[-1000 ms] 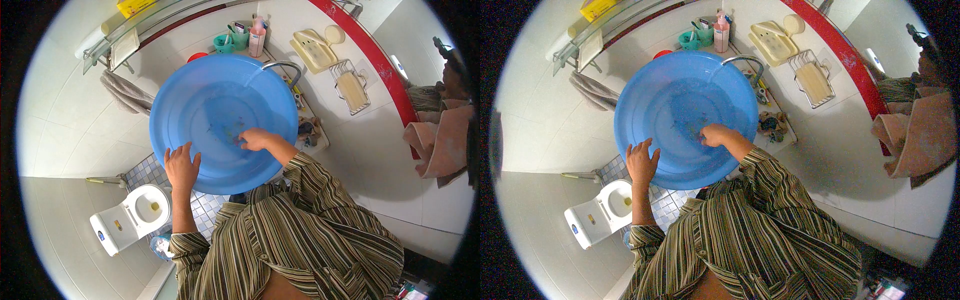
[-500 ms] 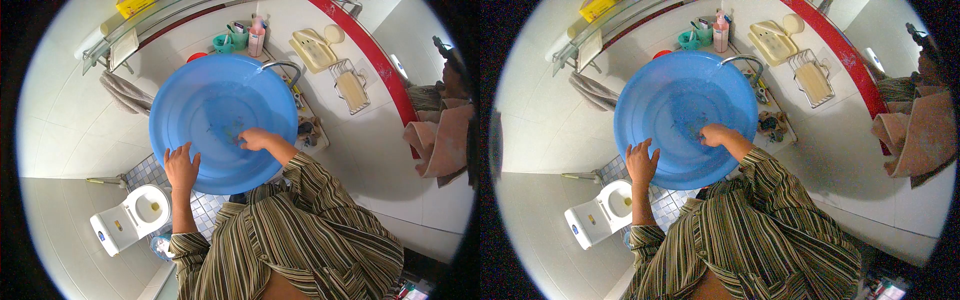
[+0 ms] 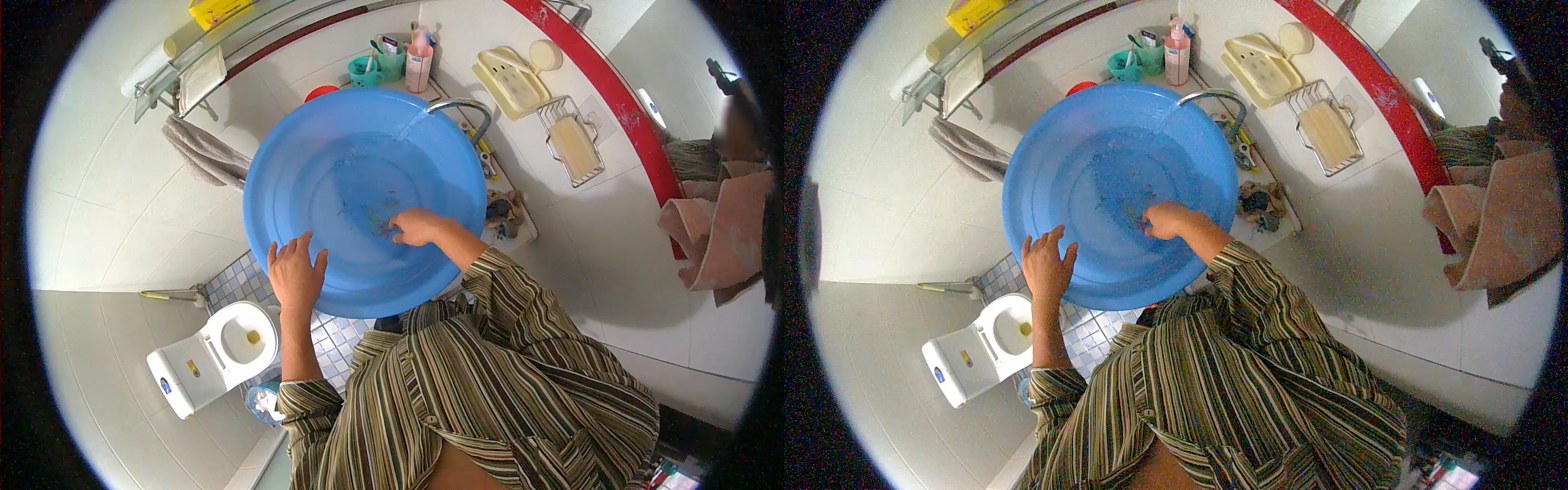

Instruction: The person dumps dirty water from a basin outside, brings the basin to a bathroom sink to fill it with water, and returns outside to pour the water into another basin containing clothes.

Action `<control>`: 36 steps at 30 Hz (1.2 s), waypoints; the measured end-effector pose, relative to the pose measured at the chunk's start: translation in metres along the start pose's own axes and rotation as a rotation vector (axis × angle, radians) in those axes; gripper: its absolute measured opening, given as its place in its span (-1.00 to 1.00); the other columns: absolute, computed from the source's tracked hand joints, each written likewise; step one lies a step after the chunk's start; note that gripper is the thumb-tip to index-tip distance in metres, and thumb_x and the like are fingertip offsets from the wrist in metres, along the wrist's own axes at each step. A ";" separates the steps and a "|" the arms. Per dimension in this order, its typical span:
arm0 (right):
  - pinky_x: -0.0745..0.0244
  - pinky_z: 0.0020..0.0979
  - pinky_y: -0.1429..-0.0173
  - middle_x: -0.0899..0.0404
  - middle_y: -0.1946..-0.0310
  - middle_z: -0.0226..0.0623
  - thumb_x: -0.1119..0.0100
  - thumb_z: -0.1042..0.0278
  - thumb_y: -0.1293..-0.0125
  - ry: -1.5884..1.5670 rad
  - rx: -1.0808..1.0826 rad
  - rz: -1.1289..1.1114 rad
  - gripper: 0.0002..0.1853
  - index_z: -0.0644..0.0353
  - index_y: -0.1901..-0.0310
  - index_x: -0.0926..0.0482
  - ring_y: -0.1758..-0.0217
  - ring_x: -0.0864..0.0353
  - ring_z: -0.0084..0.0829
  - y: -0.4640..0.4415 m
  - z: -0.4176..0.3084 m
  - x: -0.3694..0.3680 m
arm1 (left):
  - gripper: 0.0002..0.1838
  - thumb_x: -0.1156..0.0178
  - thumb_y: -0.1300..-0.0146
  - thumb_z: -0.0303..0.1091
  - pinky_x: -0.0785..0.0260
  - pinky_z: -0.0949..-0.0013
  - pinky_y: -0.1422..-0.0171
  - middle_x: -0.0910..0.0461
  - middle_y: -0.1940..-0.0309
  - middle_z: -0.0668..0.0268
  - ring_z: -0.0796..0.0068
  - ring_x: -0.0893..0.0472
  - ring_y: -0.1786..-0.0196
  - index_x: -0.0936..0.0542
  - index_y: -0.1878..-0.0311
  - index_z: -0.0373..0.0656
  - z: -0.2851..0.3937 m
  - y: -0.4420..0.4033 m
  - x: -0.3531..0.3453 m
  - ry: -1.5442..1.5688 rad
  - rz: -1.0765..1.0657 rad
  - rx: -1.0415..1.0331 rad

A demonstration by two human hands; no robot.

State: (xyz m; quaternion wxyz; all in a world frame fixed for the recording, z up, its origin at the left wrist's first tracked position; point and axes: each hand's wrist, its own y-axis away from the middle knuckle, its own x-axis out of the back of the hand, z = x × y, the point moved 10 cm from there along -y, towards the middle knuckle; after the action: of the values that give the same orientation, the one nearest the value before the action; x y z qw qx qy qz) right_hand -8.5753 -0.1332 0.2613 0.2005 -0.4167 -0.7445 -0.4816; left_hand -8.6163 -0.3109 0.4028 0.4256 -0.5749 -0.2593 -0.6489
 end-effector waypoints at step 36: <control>-0.32 -0.24 -0.04 -0.48 0.08 -0.10 -0.08 0.14 -0.12 0.006 -0.026 -0.021 -0.54 0.17 -0.05 -0.40 0.00 -0.45 -0.13 0.003 -0.001 0.002 | -0.63 -0.17 -0.02 -0.18 -0.08 0.14 -0.24 -0.55 0.26 0.28 0.29 -0.51 0.13 -0.48 0.08 -0.07 0.000 0.000 0.000 -0.005 0.001 -0.006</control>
State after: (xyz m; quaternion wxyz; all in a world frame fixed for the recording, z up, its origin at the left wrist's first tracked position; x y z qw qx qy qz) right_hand -8.5743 -0.1324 0.2649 0.1924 -0.4101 -0.7419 -0.4944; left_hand -8.6162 -0.3110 0.4024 0.4236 -0.5779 -0.2583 -0.6479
